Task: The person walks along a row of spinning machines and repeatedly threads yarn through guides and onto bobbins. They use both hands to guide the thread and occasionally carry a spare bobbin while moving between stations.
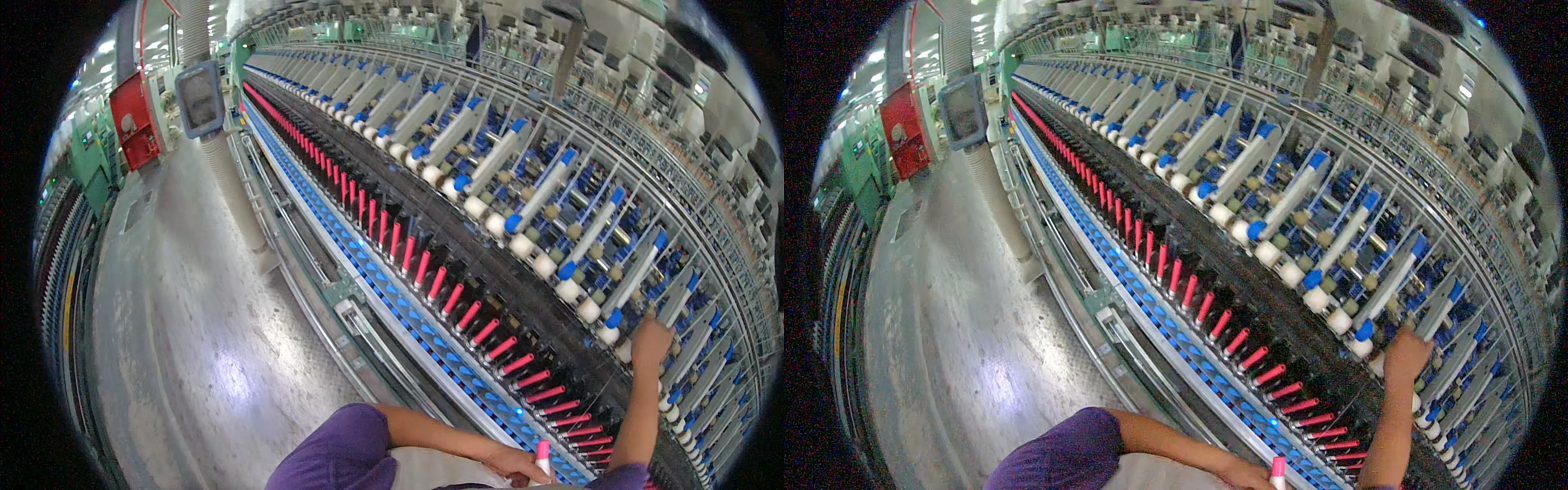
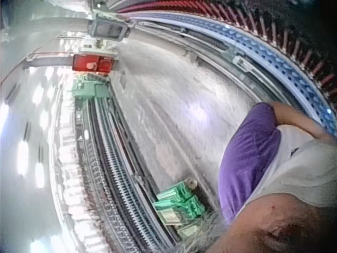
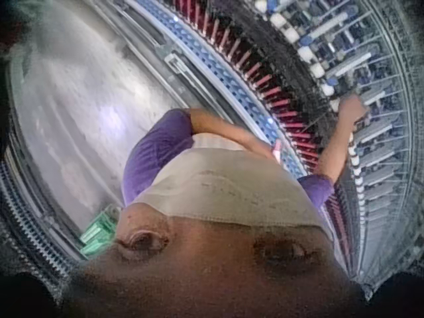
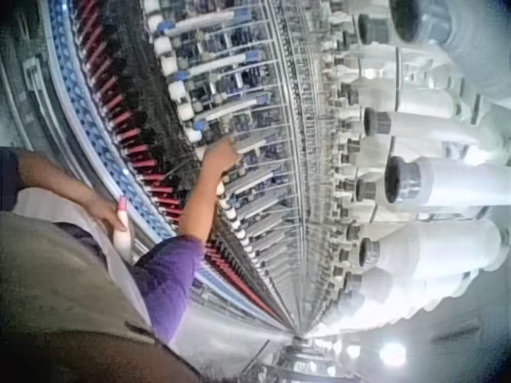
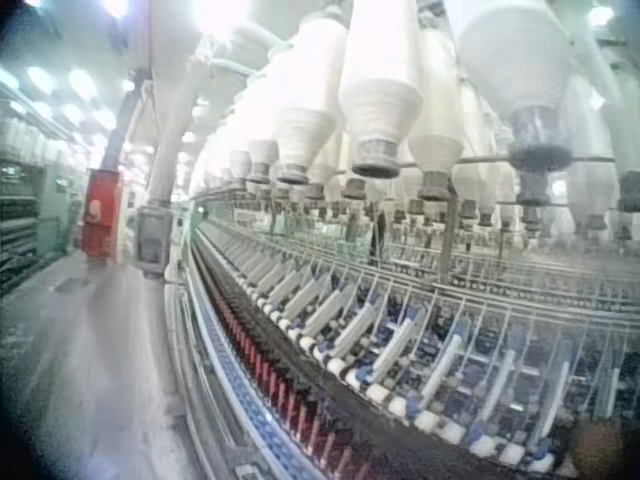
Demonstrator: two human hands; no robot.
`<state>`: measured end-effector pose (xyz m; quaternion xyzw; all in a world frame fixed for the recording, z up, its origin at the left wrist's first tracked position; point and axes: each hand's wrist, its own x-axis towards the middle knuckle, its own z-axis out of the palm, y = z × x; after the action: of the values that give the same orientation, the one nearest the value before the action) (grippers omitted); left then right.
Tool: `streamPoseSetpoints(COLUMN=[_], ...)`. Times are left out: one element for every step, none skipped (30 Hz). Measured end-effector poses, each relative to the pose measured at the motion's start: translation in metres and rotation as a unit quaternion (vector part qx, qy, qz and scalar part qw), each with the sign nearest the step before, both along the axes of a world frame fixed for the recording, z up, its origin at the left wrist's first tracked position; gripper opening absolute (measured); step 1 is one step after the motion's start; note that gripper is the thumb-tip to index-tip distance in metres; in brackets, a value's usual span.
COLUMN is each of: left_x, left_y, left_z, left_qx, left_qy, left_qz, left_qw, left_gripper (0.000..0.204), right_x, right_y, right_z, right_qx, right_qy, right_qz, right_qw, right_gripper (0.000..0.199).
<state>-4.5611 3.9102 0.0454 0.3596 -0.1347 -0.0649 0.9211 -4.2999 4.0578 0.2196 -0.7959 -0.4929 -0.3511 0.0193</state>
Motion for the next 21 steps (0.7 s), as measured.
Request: streamPoseSetpoints(left_x=[-0.011,-0.024,-0.039,-0.056,-0.076,-0.102,-0.131,-0.164,-0.202,-0.245,-0.289,-0.331,-0.372,-0.411,-0.45,-0.481,-0.511,-0.535,-0.559,-0.575,-0.592], left_y=[0.004,0.008,0.013,0.017,0.024,0.032,0.04,0.051,0.063,0.081,0.098,0.116,0.134,0.149,0.164,0.178,0.192,0.209,0.225,0.245,0.265], left_z=[-0.001,-0.002,-0.003,-0.004,-0.006,-0.008,-0.01,-0.013,-0.016,-0.02,-0.024,-0.028,-0.032,-0.035,-0.037,-0.038,-0.039,-0.038,-0.037,-0.036,-0.033], left_qx=[0.007,0.014,0.021,0.03,0.045,0.062,0.086,0.112,0.156,0.216,0.245,0.271,0.271,0.272,0.306,0.342,0.315,0.296,0.268,0.244,0.246], left_qy=[-0.001,-0.002,-0.002,-0.004,-0.005,-0.003,0.002,0.009,0.021,0.019,0.03,0.022,0.079,0.13,0.145,0.17,0.195,0.248,0.242,0.253,0.273], left_qz=[0.005,0.013,0.02,0.024,0.031,0.039,0.048,0.056,0.065,0.072,0.074,0.08,0.119,0.165,0.229,0.278,0.324,0.348,0.392,0.428,0.457], left_qw=[1.0,1.0,1.0,0.999,0.999,0.997,0.995,0.992,0.985,0.974,0.966,0.959,0.952,0.939,0.913,0.882,0.871,0.854,0.846,0.832,0.81], left_gripper=[0.047,0.047,0.048,0.049,0.049,0.05,0.051,0.052,0.052,0.053,0.054,0.054,0.055,0.054,0.054,0.052,0.051,0.049,0.047,0.045,0.044], right_x=[-0.015,-0.033,-0.062,-0.096,-0.137,-0.184,-0.233,-0.284,-0.333,-0.38,-0.423,-0.463,-0.498,-0.529,-0.556,-0.578,-0.597,-0.612,-0.624,-0.634,-0.641], right_y=[-0.005,-0.012,-0.013,-0.013,-0.007,0.002,0.011,0.021,0.029,0.037,0.045,0.053,0.062,0.07,0.079,0.089,0.096,0.105,0.114,0.125,0.135], right_z=[-0.003,-0.01,-0.026,-0.047,-0.072,-0.101,-0.131,-0.159,-0.184,-0.205,-0.22,-0.23,-0.234,-0.236,-0.235,-0.233,-0.233,-0.234,-0.239,-0.244,-0.252], right_qx=[0.1,0.226,0.311,0.344,0.354,0.337,0.291,0.221,0.162,0.108,0.066,0.028,-0.015,-0.039,-0.049,-0.071,-0.081,-0.088,-0.097,-0.107,-0.121], right_qy=[0.067,0.128,0.214,0.302,0.395,0.481,0.554,0.616,0.657,0.683,0.69,0.684,0.705,0.687,0.672,0.661,0.676,0.663,0.669,0.683,0.668], right_qz=[0.065,0.126,0.19,0.253,0.259,0.261,0.253,0.265,0.248,0.235,0.223,0.223,0.223,0.235,0.269,0.288,0.315,0.35,0.365,0.368,0.357], right_qw=[0.991,0.957,0.906,0.852,0.807,0.766,0.737,0.708,0.693,0.683,0.686,0.694,0.673,0.687,0.688,0.689,0.661,0.656,0.64,0.622,0.642], right_gripper=[0.013,0.015,0.016,0.018,0.02,0.021,0.023,0.025,0.027,0.028,0.03,0.032,0.033,0.035,0.037,0.039,0.04,0.042,0.044,0.046,0.047])
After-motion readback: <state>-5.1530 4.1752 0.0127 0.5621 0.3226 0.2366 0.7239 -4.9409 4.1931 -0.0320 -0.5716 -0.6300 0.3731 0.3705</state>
